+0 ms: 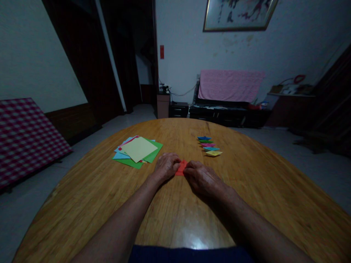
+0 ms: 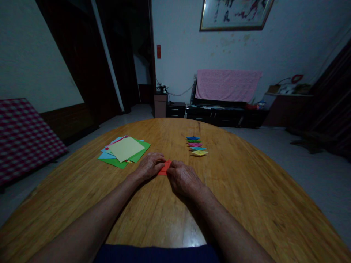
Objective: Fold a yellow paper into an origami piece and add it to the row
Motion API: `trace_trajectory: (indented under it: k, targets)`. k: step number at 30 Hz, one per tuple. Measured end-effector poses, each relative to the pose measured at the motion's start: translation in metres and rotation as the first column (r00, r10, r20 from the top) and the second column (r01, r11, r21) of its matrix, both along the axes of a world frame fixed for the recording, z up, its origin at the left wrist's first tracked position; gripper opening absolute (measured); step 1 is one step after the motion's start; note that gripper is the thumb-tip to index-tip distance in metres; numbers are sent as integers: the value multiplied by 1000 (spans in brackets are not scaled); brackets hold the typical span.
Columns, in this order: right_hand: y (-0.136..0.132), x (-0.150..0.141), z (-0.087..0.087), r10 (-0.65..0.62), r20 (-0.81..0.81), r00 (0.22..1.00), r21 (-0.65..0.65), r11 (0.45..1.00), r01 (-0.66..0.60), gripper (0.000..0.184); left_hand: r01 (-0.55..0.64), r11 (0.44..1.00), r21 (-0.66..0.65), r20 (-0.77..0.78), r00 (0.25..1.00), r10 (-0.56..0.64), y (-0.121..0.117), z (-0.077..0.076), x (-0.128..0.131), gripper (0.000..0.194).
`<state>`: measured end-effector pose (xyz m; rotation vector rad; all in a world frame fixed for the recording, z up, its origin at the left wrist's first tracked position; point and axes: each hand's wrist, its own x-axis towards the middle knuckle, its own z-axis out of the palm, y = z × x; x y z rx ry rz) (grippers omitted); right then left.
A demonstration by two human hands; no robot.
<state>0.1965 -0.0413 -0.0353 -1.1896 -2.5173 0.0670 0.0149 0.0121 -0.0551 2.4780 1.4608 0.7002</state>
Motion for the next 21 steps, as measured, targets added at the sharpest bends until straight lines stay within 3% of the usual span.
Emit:
trace_trajectory:
  k: [6, 12, 17, 21]
  targets:
    - [1, 0, 1, 5, 11, 1000, 8, 1000, -5, 27, -108, 994, -13, -76, 991, 106, 2, 8, 15, 19]
    - [0, 2, 2, -13, 30, 999, 6, 1000, 12, 26, -122, 987, -106, -113, 988, 109, 4, 17, 20, 18]
    - [2, 2, 0, -13, -8, 1000, -24, 1000, 13, 21, -122, 988, -97, -81, 990, 115, 3, 17, 20, 17]
    - [9, -5, -6, -144, -94, 985, -46, 989, 140, 23, -98, 988, -122, -51, 994, 92, 9, 13, 14, 15]
